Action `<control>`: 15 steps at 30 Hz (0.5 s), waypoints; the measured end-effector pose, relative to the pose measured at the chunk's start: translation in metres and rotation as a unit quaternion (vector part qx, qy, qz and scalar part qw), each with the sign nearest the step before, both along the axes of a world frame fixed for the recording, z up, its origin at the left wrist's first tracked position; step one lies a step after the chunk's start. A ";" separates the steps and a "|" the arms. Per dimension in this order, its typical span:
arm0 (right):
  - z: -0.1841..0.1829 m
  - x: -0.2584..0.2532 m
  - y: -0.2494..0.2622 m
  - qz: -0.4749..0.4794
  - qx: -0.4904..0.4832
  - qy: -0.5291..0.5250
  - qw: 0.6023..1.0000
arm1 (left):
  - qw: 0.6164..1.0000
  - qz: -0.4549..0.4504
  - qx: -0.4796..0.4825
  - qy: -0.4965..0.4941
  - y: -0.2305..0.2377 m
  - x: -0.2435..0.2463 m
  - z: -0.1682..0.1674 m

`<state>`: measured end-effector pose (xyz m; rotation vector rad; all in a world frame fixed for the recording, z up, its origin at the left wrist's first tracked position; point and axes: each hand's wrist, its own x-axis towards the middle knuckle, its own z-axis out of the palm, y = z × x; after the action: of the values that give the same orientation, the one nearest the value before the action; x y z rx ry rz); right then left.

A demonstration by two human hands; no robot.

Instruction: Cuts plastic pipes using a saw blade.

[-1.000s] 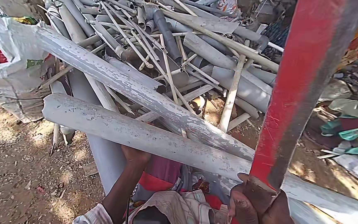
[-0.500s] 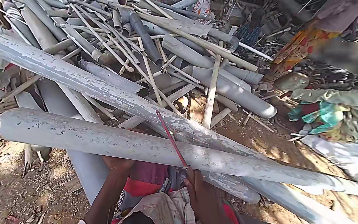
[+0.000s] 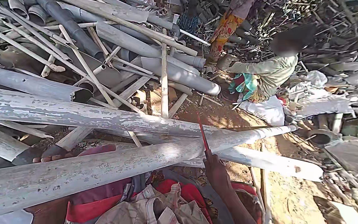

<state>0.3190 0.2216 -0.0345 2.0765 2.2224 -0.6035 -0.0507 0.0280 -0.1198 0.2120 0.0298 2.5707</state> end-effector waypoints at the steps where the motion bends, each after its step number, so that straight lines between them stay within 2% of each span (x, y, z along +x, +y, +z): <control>1: -0.002 -0.012 -0.020 0.032 0.013 0.022 0.999 | 1.000 0.003 -0.015 0.018 0.000 0.001 -0.001; 4: -0.014 -0.025 -0.065 0.129 0.056 0.112 0.984 | 0.999 -0.003 -0.007 0.032 0.000 -0.002 -0.004; 6: -0.022 -0.017 -0.061 0.125 0.072 0.125 0.982 | 0.999 0.032 -0.011 0.006 0.006 0.005 0.009; 8: -0.021 0.000 -0.034 0.038 0.009 0.112 0.993 | 0.999 0.033 -0.013 -0.017 0.008 0.010 0.016; 10: -0.027 0.030 -0.002 -0.061 -0.012 0.144 0.988 | 1.000 0.006 -0.006 -0.004 0.001 0.001 0.005; 11: -0.026 0.043 0.008 -0.090 0.007 0.177 0.980 | 1.000 0.001 -0.003 -0.002 0.000 -0.001 0.004; 13: -0.014 0.055 0.005 -0.106 0.110 0.295 0.943 | 1.000 0.001 -0.011 0.006 0.000 -0.001 0.005; 15: 0.002 0.049 -0.010 -0.055 0.242 0.446 0.860 | 1.000 -0.002 -0.023 0.016 -0.001 0.000 0.005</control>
<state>0.3682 0.2120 -0.0325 2.5036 2.9839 -1.3784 -0.0507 0.0271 -0.1145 0.2366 0.1002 2.5595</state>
